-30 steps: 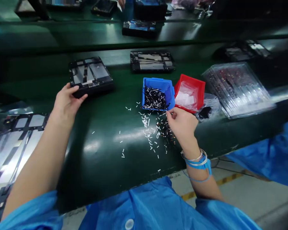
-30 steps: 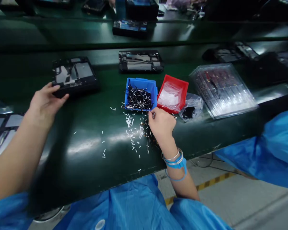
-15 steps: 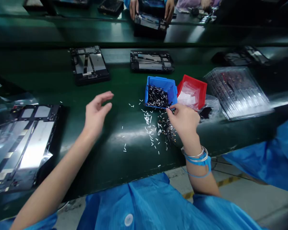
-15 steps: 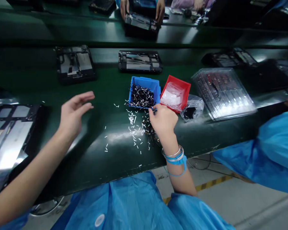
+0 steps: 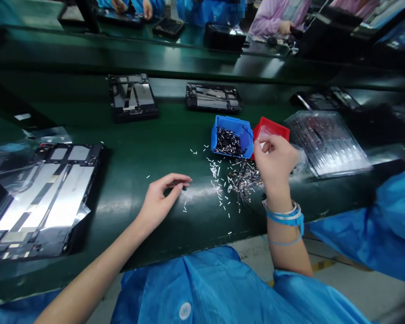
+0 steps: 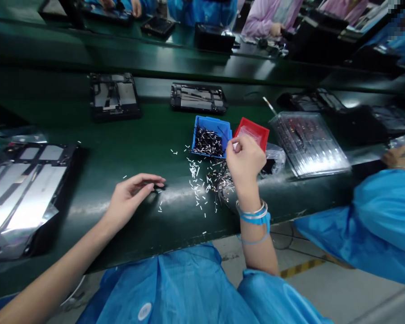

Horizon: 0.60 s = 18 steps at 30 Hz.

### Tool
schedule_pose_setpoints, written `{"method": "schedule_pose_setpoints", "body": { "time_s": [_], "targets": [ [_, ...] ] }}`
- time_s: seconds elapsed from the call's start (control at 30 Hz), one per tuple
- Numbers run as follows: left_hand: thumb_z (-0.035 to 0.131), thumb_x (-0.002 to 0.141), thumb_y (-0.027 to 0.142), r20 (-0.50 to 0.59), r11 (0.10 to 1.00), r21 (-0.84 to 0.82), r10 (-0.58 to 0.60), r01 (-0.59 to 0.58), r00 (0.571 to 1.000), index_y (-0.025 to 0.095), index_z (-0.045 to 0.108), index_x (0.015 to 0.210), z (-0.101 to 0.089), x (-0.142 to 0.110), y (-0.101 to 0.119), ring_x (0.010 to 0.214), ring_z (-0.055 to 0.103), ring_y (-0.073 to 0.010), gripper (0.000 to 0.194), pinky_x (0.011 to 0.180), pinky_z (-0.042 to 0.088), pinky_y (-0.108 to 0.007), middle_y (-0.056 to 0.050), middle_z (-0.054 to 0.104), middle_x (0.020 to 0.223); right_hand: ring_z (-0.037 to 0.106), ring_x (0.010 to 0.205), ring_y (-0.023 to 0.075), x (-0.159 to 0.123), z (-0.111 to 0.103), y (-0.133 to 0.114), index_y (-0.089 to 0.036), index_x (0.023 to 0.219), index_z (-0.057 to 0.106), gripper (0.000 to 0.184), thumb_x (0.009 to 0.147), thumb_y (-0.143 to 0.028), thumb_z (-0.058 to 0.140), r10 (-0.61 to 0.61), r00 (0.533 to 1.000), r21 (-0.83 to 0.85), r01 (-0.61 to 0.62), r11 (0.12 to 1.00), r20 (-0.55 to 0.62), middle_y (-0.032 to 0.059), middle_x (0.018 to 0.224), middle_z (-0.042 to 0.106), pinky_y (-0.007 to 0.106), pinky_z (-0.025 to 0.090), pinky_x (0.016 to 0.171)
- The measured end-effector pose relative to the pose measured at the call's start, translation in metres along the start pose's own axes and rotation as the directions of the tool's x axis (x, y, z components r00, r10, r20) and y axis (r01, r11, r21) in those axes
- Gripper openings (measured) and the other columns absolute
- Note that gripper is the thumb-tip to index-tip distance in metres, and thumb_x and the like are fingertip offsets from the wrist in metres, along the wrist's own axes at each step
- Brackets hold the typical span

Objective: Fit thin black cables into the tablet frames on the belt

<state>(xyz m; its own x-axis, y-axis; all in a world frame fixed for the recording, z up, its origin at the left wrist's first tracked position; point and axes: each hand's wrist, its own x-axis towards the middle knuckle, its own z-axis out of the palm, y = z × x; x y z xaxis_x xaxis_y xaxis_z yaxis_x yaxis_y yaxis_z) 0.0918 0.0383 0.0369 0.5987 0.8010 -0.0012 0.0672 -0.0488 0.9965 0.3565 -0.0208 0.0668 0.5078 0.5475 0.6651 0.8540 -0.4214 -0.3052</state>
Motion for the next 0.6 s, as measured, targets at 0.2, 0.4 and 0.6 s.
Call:
{"method": "schedule_pose_setpoints", "body": {
  "time_s": [0.2, 0.4, 0.6],
  "targets": [
    [0.065, 0.083, 0.033, 0.081, 0.962, -0.245, -0.108, 0.124, 0.991, 0.015, 0.07, 0.11, 0.013, -0.006, -0.008, 0.095, 0.07, -0.0215, 0.033, 0.079, 0.054, -0.03, -0.011, 0.073, 0.109, 0.053, 0.065, 0.0139, -0.053, -0.002, -0.057, -0.017, 0.078, 0.066, 0.006, 0.08, -0.011, 0.066, -0.59, 0.79, 0.138, 0.611, 0.78, -0.166, 0.0032, 0.067, 0.064, 0.024, 0.043, 0.056],
    [0.069, 0.079, 0.042, -0.015, 0.905, -0.411, -0.132, 0.114, 0.991, 0.015, 0.076, 0.093, 0.017, -0.005, -0.011, 0.089, 0.07, -0.0228, 0.031, 0.067, 0.058, -0.028, -0.009, 0.075, 0.101, 0.049, 0.063, 0.0137, -0.08, -0.002, -0.094, -0.018, 0.077, 0.065, 0.009, 0.079, -0.01, 0.069, -0.638, 0.762, 0.234, 0.645, 0.728, -0.115, 0.002, 0.066, 0.066, 0.025, 0.041, 0.055],
    [0.068, 0.081, 0.043, 0.02, 0.866, -0.469, -0.188, 0.175, 0.982, 0.013, 0.072, 0.085, 0.005, -0.002, -0.005, 0.072, 0.068, -0.0174, 0.03, 0.052, 0.051, -0.021, -0.008, 0.072, 0.079, 0.051, 0.067, 0.0134, -0.078, 0.001, -0.09, -0.017, 0.079, 0.064, 0.01, 0.079, -0.008, 0.067, -0.646, 0.747, 0.284, 0.661, 0.695, -0.158, 0.0028, 0.07, 0.068, 0.024, 0.045, 0.059]
  ]
}}
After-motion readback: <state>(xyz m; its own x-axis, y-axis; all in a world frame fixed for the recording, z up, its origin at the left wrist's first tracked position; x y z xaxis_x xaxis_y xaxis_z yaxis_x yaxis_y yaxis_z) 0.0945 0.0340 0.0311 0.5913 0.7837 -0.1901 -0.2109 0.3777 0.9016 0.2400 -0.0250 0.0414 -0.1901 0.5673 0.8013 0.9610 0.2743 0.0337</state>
